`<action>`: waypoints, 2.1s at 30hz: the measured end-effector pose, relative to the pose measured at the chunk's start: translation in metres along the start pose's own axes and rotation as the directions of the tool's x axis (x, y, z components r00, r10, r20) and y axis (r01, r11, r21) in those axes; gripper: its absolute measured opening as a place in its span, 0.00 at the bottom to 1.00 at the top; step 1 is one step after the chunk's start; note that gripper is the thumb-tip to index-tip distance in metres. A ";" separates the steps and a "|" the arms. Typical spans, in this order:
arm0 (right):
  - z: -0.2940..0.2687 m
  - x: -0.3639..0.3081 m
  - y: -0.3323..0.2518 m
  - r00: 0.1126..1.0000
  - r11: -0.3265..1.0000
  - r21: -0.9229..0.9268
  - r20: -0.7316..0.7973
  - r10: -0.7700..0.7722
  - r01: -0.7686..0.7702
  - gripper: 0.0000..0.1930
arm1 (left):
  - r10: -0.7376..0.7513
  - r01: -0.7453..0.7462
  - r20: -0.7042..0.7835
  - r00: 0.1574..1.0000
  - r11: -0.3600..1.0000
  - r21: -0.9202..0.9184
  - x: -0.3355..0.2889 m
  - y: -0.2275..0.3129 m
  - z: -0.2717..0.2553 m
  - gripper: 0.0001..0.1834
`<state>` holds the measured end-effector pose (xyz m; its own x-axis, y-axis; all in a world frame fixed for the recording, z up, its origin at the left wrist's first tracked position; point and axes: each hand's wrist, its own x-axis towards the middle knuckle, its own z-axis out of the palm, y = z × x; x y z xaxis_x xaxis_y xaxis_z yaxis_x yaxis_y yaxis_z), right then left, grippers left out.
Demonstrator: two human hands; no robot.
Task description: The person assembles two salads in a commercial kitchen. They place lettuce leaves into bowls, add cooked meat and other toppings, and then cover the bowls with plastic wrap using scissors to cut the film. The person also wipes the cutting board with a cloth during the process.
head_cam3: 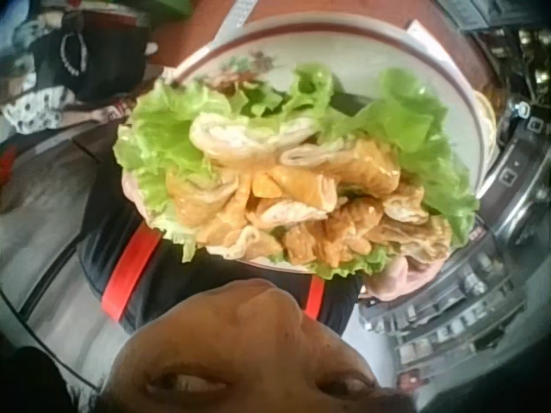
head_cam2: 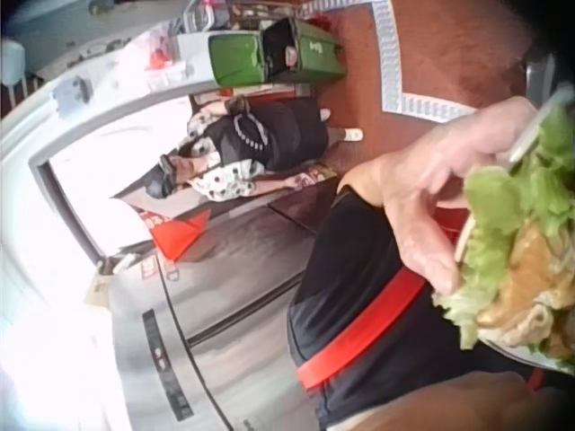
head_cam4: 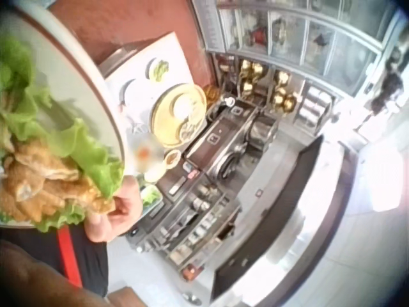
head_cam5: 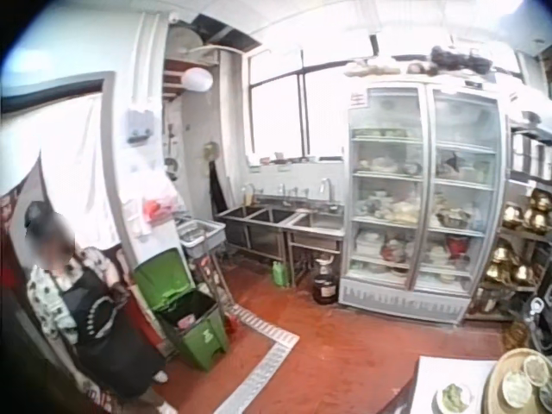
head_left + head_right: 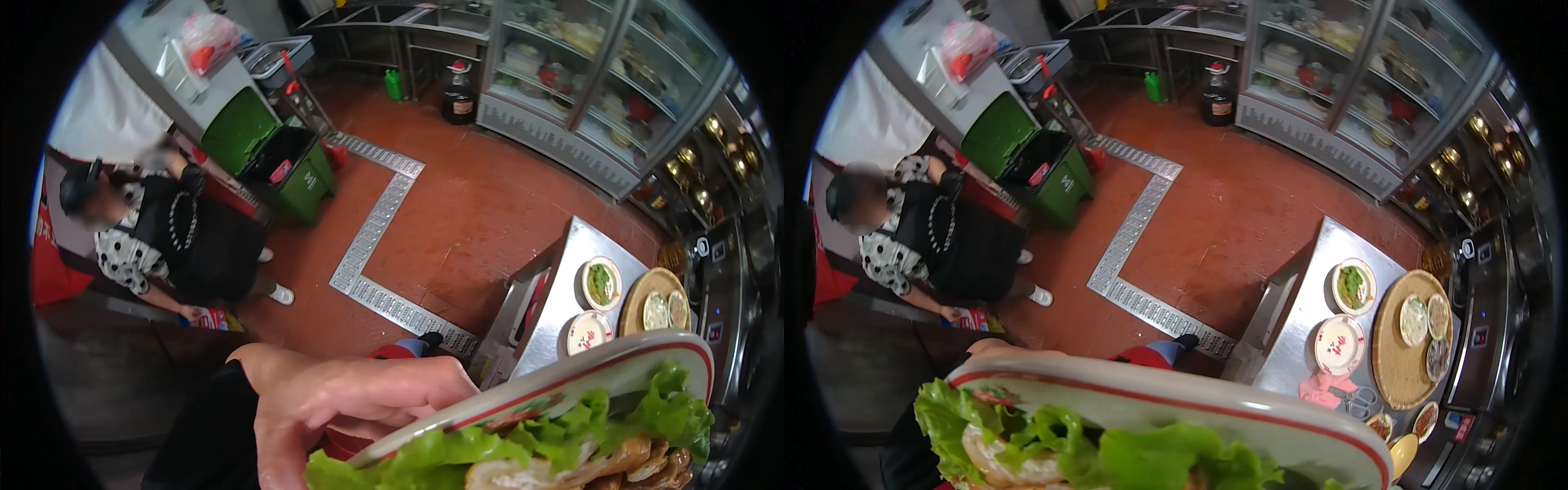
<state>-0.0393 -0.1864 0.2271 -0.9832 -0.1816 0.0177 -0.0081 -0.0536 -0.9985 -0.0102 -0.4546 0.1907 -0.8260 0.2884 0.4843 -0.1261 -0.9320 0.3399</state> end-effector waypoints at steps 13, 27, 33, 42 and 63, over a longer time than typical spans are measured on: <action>0.032 0.032 -0.009 0.980 0.998 -0.049 0.197 -0.027 0.037 0.11 | -0.021 0.023 -0.066 0.998 0.999 0.028 -0.013 0.028 -0.011 0.44; 0.016 0.081 0.077 0.984 0.985 0.049 -0.061 0.166 -0.163 0.05 | -0.358 0.434 -0.419 0.835 0.895 0.101 0.001 0.008 -0.126 0.37; -0.008 0.065 0.128 0.924 0.930 0.204 -0.172 0.341 -0.306 0.09 | -0.482 0.530 -0.463 0.744 0.848 -0.032 0.003 -0.028 -0.166 0.32; -0.064 -0.034 0.207 0.700 0.871 0.349 -0.523 0.486 -0.345 0.11 | -0.515 0.599 -0.482 0.709 0.801 0.025 0.001 -0.050 -0.169 0.31; -0.212 -0.139 0.395 0.289 0.861 0.483 -0.811 0.509 -0.162 0.12 | -0.450 0.470 -0.436 0.779 0.880 -0.068 -0.027 -0.050 -0.198 0.31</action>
<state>0.0551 0.0261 -0.1809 -0.4363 0.7162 -0.5447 0.2399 -0.4909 -0.8376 -0.0903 -0.4595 0.0013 -0.8264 0.5485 -0.1274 -0.5369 -0.6991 0.4722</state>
